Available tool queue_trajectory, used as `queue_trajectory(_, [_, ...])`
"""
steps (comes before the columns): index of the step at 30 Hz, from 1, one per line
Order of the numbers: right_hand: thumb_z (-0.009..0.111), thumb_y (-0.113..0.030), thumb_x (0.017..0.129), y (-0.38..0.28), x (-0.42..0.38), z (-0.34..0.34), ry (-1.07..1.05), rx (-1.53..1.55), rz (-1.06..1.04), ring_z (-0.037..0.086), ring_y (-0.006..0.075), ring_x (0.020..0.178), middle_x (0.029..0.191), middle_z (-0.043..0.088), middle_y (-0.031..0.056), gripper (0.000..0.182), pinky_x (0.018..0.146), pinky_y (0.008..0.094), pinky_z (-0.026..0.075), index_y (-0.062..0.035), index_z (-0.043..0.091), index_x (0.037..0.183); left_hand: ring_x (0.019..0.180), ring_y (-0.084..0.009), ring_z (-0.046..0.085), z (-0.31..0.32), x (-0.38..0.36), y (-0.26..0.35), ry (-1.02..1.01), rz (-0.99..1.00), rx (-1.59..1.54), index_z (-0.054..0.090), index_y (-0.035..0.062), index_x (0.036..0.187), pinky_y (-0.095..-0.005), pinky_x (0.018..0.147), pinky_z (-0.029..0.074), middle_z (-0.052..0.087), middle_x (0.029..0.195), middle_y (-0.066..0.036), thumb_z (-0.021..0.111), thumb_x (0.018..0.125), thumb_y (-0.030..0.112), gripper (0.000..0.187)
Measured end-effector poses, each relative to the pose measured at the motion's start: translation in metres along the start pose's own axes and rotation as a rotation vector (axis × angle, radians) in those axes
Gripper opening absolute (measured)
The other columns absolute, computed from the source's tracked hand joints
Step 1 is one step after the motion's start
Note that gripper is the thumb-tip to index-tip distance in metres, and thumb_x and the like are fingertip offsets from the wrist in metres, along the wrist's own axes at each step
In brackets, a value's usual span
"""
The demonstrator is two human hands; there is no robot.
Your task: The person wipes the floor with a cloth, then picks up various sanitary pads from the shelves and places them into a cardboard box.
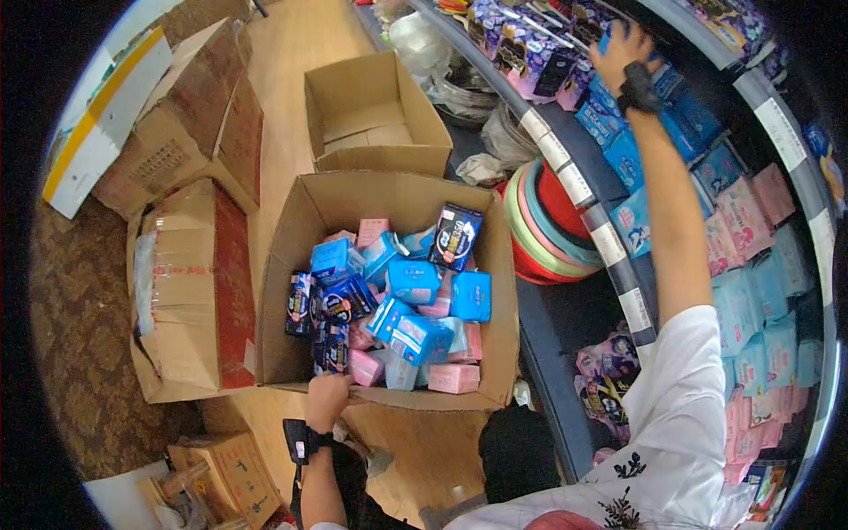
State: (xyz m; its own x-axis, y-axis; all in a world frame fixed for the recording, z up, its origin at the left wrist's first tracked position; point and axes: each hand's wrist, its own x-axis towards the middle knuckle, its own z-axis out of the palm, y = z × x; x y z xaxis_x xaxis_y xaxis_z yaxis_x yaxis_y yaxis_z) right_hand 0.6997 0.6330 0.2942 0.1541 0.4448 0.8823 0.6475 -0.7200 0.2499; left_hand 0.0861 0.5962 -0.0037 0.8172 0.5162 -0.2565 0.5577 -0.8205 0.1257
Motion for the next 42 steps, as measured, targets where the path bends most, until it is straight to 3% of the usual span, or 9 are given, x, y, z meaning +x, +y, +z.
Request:
queue_trajectory(4, [0.066, -0.051, 0.059, 0.093, 0.020, 0.057, 0.027, 0.164, 0.083, 0.040, 0.0392, 0.109, 0.119, 0.041, 0.0219, 0.083, 0.089, 0.0491, 0.035, -0.0048, 0.038, 0.122, 0.067, -0.0249, 0.060, -0.011, 0.001, 0.003, -0.086, -0.022, -0.004, 0.063, 0.0176, 0.084, -0.0362, 0.057, 0.046, 0.061, 0.070, -0.008, 0.058, 0.070, 0.029, 0.019])
queue_trajectory(6, [0.068, -0.055, 0.054, 0.116, 0.021, 0.052, -0.456, 0.468, 0.194, 0.046, 0.0365, 0.104, 0.113, 0.047, 0.0245, 0.093, 0.089, 0.0383, 0.038, 0.0041, 0.038, 0.119, 0.066, -0.0248, 0.060, -0.009, 0.002, 0.002, -0.094, -0.017, 0.007, 0.063, 0.0177, 0.084, -0.0363, 0.056, 0.046, 0.061, 0.069, -0.008, 0.058, 0.070, 0.028, 0.018])
queue_trajectory(13, [0.070, -0.049, 0.052, 0.100, 0.013, 0.021, -0.465, 0.311, 0.179, 0.045, 0.0317, 0.108, 0.118, 0.043, 0.0245, 0.096, 0.091, 0.0348, 0.037, 0.0096, 0.034, 0.120, 0.066, -0.0247, 0.059, 0.003, 0.002, 0.000, -0.043, -0.019, 0.005, 0.063, 0.0105, 0.072, -0.0359, 0.058, 0.045, 0.061, 0.066, -0.009, 0.068, 0.056, 0.047, 0.040])
queue_trajectory(17, [0.069, -0.045, 0.053, 0.085, 0.017, -0.001, -0.592, 0.513, 0.190, 0.045, 0.0296, 0.107, 0.116, 0.043, 0.0236, 0.092, 0.089, 0.0335, 0.038, 0.0079, 0.033, 0.119, 0.068, -0.0250, 0.059, 0.001, 0.004, 0.000, -0.076, -0.037, 0.013, 0.064, 0.0106, 0.072, -0.0372, 0.059, 0.044, 0.061, 0.066, -0.009, 0.068, 0.054, 0.049, 0.043])
queue_trajectory(23, [0.046, -0.052, 0.081, 0.040, 0.006, -0.090, -1.305, 1.118, -0.083, 0.043, 0.0155, 0.108, 0.114, 0.049, -0.0019, 0.048, 0.087, 0.0390, 0.037, -0.0167, 0.048, 0.114, 0.068, -0.0251, 0.059, 0.002, 0.004, 0.000, -0.108, -0.046, -0.035, 0.064, 0.0114, 0.073, -0.0398, 0.065, 0.042, 0.061, 0.069, -0.010, 0.068, 0.054, 0.051, 0.044])
queue_trajectory(25, [0.047, -0.050, 0.081, 0.040, 0.007, -0.081, -1.101, 0.917, 0.080, 0.044, 0.0170, 0.106, 0.116, 0.048, 0.0004, 0.051, 0.088, 0.0357, 0.036, -0.0135, 0.047, 0.116, 0.067, -0.0256, 0.060, 0.003, 0.003, -0.001, -0.091, -0.014, 0.021, 0.064, 0.0146, 0.081, -0.0383, 0.060, 0.045, 0.061, 0.067, -0.009, 0.068, 0.057, 0.049, 0.042])
queue_trajectory(30, [0.062, -0.064, 0.058, 0.102, -0.027, 0.044, -0.643, 0.308, 0.072, 0.042, 0.0373, 0.112, 0.118, 0.042, 0.0302, 0.099, 0.094, 0.0400, 0.033, 0.0112, 0.037, 0.118, 0.066, -0.0251, 0.060, -0.005, 0.003, 0.001, -0.110, -0.019, 0.047, 0.064, 0.0156, 0.082, -0.0384, 0.059, 0.045, 0.061, 0.067, -0.008, 0.064, 0.064, 0.038, 0.029])
queue_trajectory(37, [0.062, -0.069, 0.050, 0.080, -0.012, 0.044, -0.968, 0.087, 0.182, 0.042, 0.0412, 0.110, 0.115, 0.044, 0.0319, 0.112, 0.093, 0.0396, 0.034, 0.0163, 0.034, 0.117, 0.070, -0.0243, 0.059, 0.015, 0.005, -0.006, -0.104, -0.048, 0.048, 0.064, 0.0141, 0.077, -0.0397, 0.064, 0.041, 0.061, 0.070, -0.007, 0.068, 0.055, 0.050, 0.043])
queue_trajectory(42, [0.074, -0.049, 0.049, 0.080, -0.022, 0.053, -0.779, 0.153, 0.154, 0.060, 0.0240, 0.079, 0.087, 0.059, 0.0184, 0.096, 0.069, 0.0278, 0.047, 0.0158, 0.038, 0.109, 0.070, -0.0244, 0.059, -0.008, 0.003, 0.005, -0.128, -0.055, -0.005, 0.064, 0.0153, 0.079, -0.0398, 0.063, 0.042, 0.061, 0.071, -0.007, 0.067, 0.059, 0.040, 0.032])
